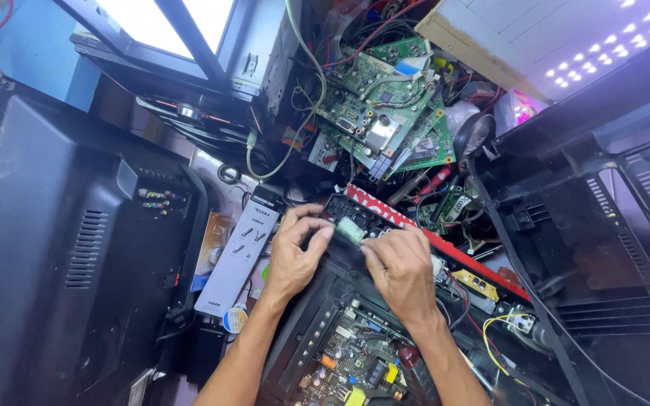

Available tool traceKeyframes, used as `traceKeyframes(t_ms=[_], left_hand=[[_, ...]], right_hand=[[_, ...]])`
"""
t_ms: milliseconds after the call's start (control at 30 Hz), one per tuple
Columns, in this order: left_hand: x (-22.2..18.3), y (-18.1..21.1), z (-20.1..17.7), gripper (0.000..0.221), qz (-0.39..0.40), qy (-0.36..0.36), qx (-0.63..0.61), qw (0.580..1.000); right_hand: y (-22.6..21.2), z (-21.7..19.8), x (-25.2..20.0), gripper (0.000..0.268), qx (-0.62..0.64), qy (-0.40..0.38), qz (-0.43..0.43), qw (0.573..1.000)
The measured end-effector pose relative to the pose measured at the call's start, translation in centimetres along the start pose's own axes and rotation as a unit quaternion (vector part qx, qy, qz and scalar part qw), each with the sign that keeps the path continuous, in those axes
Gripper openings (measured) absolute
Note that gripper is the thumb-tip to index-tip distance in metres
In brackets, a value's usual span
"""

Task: Connecting internal components and wiring while repairing a television

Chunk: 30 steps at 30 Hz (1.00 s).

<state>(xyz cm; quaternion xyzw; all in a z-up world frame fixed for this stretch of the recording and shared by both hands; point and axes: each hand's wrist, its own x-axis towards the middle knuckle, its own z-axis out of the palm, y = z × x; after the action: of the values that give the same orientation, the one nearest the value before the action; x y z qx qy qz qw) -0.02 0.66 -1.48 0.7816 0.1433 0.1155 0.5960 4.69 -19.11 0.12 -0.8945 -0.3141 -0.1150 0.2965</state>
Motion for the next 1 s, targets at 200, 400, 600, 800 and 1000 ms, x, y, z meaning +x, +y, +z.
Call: traceKeyframes(t_ms=[200, 400, 600, 800, 1000], left_hand=[[-0.8, 1.0, -0.2, 0.026, 0.120, -0.027, 0.149, 0.981], [-2.0, 4.0, -0.9, 0.046, 0.143, -0.051, 0.284, 0.947], [-2.3, 3.2, -0.4, 0.050, 0.133, -0.069, 0.323, 0.934], [-2.0, 4.6, -0.4, 0.057, 0.100, -0.136, 0.350, 0.921], [-2.1, 4.6, -0.2, 0.060, 0.087, -0.140, 0.375, 0.912]], right_hand=[[-0.1, -0.7, 0.1, 0.007, 0.039, 0.062, 0.077, 0.994], [-0.6, -1.2, 0.6, 0.013, 0.055, 0.055, 0.088, 0.993], [0.1, -0.6, 0.1, 0.022, 0.024, 0.039, 0.062, 0.997], [0.2, -0.7, 0.2, 0.016, 0.015, 0.020, 0.049, 0.998], [0.4, -0.4, -0.1, 0.018, -0.003, 0.005, 0.047, 0.999]])
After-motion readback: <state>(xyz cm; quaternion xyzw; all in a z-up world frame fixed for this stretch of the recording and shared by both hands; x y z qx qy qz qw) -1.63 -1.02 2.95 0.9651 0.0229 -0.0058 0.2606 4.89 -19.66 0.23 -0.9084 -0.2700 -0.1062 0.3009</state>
